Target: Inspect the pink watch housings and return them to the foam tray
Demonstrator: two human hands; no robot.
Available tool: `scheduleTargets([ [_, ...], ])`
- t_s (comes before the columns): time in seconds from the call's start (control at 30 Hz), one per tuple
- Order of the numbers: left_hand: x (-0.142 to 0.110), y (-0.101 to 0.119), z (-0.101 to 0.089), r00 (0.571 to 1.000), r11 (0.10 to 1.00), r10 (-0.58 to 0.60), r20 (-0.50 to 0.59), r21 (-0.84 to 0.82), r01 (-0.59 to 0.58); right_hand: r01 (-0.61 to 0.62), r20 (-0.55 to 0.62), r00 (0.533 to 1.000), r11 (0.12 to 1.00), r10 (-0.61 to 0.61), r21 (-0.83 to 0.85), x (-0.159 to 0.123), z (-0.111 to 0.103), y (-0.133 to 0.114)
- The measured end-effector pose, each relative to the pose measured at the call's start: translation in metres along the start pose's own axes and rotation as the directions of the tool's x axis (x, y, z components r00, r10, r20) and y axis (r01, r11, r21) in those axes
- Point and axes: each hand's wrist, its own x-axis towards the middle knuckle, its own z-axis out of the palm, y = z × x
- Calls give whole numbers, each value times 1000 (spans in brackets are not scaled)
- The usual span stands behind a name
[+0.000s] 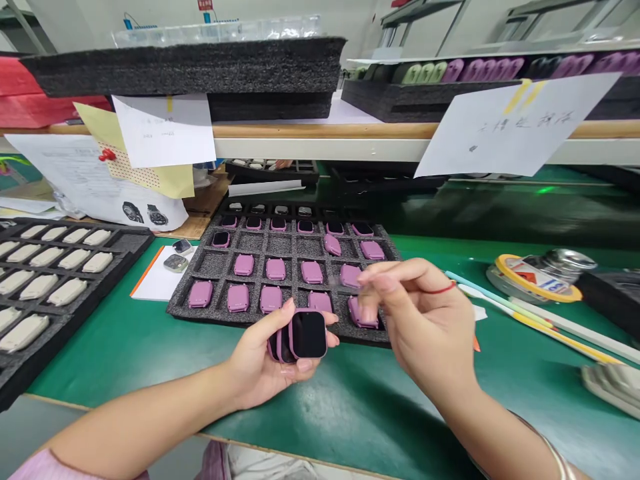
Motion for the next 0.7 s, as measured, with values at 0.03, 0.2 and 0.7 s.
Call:
scheduleTargets([
  [0.03,-1,0,0,1000,1000,1,13,1,-1,-14,-37,999,999,15,40,0,-2,0],
  [0.2,-4,1,2,999,999,2,44,32,-3,139,-75,987,989,-143,-51,-6,-5,-1],
  [0.7,-5,2,1,999,998,-49,8,41,49,641,613,689,719,-386,-268,-31,-25,-6],
])
